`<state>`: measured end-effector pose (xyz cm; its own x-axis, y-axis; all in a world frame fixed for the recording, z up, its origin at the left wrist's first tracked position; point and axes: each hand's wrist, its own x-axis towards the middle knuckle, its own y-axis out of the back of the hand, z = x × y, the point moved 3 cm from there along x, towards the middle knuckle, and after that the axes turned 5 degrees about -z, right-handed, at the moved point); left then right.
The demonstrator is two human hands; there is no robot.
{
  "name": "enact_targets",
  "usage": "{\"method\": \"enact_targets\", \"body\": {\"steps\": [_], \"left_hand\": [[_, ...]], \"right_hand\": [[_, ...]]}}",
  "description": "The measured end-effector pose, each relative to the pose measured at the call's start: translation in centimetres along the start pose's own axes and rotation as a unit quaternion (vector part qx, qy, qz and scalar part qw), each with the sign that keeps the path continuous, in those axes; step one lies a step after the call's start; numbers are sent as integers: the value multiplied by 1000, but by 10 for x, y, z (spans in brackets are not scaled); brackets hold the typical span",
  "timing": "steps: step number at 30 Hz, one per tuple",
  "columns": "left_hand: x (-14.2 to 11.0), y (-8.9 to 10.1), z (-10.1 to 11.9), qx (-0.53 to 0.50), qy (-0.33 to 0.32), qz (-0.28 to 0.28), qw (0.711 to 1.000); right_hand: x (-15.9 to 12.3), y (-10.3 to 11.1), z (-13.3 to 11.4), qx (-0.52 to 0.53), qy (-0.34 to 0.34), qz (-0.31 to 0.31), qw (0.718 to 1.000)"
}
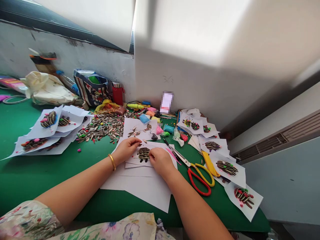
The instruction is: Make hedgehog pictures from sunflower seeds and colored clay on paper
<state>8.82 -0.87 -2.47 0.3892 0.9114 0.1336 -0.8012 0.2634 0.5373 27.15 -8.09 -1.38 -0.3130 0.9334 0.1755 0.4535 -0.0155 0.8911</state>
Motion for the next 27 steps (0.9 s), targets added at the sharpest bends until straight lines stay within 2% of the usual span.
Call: {"method": "enact_targets", "body": {"steps": [12, 19, 22, 27], "left_hand": [[0, 0, 2, -14, -9, 4, 1000], [-4, 0, 3, -59, 6, 5, 998], [-8, -1, 10, -56, -24, 8, 998], [-19, -7, 30, 17, -106, -6, 994]], "right_hand": [[0, -1, -7, -45, 41, 0, 998], [-4, 7, -10, -28, 60, 63, 996], [-5, 11, -13, -5, 68, 107, 992], [-5, 13, -17, 67, 95, 146, 982]]}}
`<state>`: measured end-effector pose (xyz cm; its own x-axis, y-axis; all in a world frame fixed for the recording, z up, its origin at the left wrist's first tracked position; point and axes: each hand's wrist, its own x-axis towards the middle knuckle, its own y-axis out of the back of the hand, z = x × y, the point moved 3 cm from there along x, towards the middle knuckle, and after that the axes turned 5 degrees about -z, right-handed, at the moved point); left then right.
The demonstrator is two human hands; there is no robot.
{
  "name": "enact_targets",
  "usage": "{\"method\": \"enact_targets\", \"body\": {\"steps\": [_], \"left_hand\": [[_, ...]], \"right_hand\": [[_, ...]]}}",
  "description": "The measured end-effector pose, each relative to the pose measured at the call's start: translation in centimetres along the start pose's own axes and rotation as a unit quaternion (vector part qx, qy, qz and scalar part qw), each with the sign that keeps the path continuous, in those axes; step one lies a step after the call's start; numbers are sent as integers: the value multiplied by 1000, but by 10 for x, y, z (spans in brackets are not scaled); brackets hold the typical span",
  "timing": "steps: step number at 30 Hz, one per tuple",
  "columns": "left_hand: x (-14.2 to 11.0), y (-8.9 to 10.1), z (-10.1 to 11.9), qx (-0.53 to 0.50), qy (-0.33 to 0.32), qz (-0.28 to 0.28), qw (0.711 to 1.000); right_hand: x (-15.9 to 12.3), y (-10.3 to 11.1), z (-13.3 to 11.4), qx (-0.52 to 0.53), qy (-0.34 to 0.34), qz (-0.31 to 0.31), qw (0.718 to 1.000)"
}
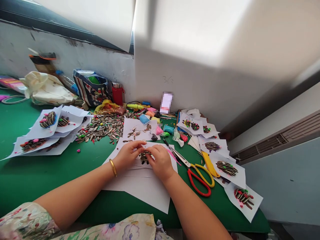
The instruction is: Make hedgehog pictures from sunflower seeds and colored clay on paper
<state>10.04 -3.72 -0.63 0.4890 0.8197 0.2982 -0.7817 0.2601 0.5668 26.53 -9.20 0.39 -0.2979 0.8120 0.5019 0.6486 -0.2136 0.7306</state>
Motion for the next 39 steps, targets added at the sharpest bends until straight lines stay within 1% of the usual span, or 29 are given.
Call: {"method": "enact_targets", "body": {"steps": [3, 6, 9, 11, 13, 16, 19, 21, 24, 30, 39], "left_hand": [[-3, -4, 7, 12, -24, -9, 1000], [-4, -5, 8, 20, -24, -16, 999], [-3, -2, 7, 61, -25, -11, 998], [-2, -1, 5, 89, -23, -26, 995], [-1, -1, 1, 107, -21, -54, 993], [0, -1, -6, 136, -30, -82, 987], [1, -2, -9, 164, -42, -94, 981], [1, -2, -10, 172, -42, -95, 980], [2, -1, -9, 178, -38, -94, 979], [2, -1, -8, 186, -34, -94, 977], [2, -1, -9, 183, -34, -95, 978]], "right_hand": [[0, 1, -2, 32, 3, 11, 999], [1, 5, 0, 52, -17, 12, 998], [1, 9, 10, 54, -73, 25, 996], [1, 13, 21, 47, -129, 30, 990], [0, 15, 32, 36, -183, 9, 982], [-2, 19, 44, 4, -251, -55, 966], [-3, 21, 48, -26, -287, -116, 950], [-3, 21, 46, -35, -292, -140, 946], [-3, 18, 42, -44, -289, -156, 944], [-2, 14, 38, -64, -276, -154, 946], [-2, 14, 38, -63, -263, -160, 949]]}}
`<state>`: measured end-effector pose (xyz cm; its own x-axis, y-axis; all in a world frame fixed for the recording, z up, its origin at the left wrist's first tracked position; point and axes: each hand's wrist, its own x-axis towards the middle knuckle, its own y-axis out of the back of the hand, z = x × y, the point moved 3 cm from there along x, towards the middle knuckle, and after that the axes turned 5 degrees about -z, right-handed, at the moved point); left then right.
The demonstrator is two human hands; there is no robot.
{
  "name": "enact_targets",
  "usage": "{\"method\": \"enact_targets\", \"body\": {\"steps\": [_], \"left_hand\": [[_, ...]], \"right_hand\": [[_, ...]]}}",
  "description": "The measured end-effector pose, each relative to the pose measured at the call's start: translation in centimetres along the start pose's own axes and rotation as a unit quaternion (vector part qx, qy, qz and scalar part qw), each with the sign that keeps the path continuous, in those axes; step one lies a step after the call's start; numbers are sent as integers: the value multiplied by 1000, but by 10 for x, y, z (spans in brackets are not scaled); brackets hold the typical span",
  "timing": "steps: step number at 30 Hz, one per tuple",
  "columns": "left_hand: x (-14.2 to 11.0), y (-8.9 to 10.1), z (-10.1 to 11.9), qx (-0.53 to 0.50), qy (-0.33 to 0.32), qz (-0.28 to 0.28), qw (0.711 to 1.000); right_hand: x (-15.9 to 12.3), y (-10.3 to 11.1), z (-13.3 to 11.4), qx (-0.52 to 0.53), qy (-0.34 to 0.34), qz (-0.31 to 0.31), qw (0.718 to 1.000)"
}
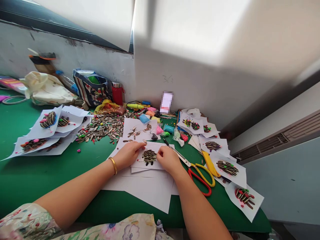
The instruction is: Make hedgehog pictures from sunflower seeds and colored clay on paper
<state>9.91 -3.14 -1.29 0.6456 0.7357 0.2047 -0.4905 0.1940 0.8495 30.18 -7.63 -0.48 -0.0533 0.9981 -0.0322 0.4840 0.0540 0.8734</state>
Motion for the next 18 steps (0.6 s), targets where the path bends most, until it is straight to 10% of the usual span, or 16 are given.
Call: {"method": "enact_targets", "body": {"steps": [18], "left_hand": [[1, 0, 1, -4, 5, -1, 1000]], "right_hand": [[1, -7, 0, -51, 38, -8, 998]]}}
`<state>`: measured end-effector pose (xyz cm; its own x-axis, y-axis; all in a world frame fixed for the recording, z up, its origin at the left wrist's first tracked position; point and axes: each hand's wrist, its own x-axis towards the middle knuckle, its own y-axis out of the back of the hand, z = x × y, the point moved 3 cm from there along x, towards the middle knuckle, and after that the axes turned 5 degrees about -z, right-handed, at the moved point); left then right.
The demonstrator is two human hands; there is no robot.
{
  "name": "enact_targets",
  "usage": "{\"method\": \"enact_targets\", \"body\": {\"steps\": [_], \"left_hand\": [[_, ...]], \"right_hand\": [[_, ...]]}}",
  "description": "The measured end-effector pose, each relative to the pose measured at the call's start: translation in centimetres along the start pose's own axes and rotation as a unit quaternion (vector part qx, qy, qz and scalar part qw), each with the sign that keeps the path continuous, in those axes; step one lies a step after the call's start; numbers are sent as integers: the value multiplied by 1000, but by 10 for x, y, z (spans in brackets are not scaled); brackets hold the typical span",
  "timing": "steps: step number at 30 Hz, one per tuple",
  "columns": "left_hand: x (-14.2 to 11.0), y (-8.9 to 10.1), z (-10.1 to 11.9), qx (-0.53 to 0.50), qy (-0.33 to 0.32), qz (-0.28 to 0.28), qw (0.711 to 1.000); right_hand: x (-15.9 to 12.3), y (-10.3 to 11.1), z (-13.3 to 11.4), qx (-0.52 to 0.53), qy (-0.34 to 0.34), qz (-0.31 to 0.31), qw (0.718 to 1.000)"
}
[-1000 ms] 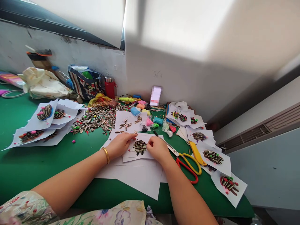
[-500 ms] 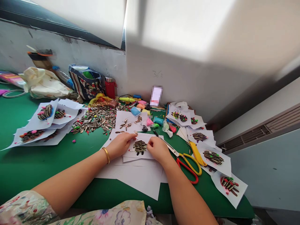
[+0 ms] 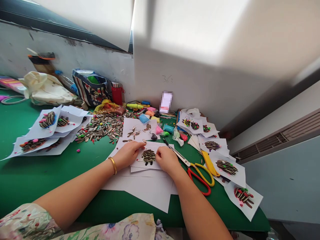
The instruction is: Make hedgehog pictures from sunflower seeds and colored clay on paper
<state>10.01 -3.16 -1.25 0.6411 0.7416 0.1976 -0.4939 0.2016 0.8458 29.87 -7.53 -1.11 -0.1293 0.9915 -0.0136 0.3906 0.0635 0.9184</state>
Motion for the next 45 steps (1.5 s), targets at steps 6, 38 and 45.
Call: {"method": "enact_targets", "body": {"steps": [6, 38, 45], "left_hand": [[0, 0, -1, -7, -2, 4, 1000], [7, 48, -52, 132, 136, 98, 977], [2, 74, -105, 218, 255, 65, 940]], "right_hand": [[1, -1, 1, 1, 0, -1, 1000], [4, 2, 5, 82, -27, 0, 996], [3, 1, 2, 93, -19, 7, 995]]}}
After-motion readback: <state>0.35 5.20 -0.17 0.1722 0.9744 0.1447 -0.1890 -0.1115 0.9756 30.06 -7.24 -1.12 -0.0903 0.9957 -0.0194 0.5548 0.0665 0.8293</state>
